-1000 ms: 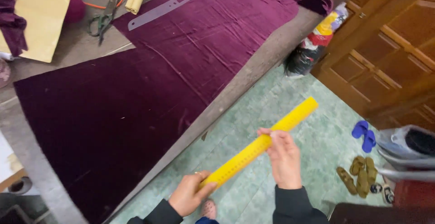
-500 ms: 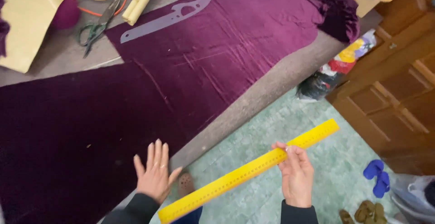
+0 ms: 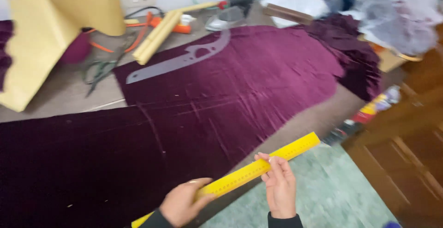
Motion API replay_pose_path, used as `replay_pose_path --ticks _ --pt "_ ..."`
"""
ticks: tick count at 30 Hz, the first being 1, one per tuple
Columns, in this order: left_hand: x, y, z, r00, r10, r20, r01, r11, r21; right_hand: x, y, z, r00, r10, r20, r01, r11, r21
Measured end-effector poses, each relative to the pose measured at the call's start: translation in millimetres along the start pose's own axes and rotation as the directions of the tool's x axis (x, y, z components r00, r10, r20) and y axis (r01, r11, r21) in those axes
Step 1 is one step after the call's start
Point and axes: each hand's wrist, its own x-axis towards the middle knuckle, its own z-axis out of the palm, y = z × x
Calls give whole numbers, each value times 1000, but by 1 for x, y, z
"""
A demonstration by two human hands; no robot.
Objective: The person cuts a piece of dark purple fabric using large shears. They then handle a small white object, possibly chalk, and use a yellow ruler to measure and mark lines on the fabric with the white object.
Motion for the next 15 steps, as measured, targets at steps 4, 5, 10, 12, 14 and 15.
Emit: replay_pose_path --ticks 4,5,10,12,14,15 --pt "22 26 -12 994 -105 15 105 994 -32 23 -7 54 988 127 93 -120 990 -79" --pt "26 20 -16 990 -138 -14 138 990 -44 36 1 60 980 150 130 -138 986 -91" --pt "27 -9 -52 845 -205 -494 99 968 -232 94 22 95 890 195 412 -200 979 -33" --pt "10 -3 -94 701 -397 -593 138 890 -434 103 9 118 851 234 470 -224 971 -79" --pt "-3 -5 -119 522 -575 -630 112 778 -618 121 0 125 811 267 521 -234 964 -128" --pt "-13 -12 -128 320 -592 -739 -87 759 -646 130 3 124 781 255 570 -213 967 -140"
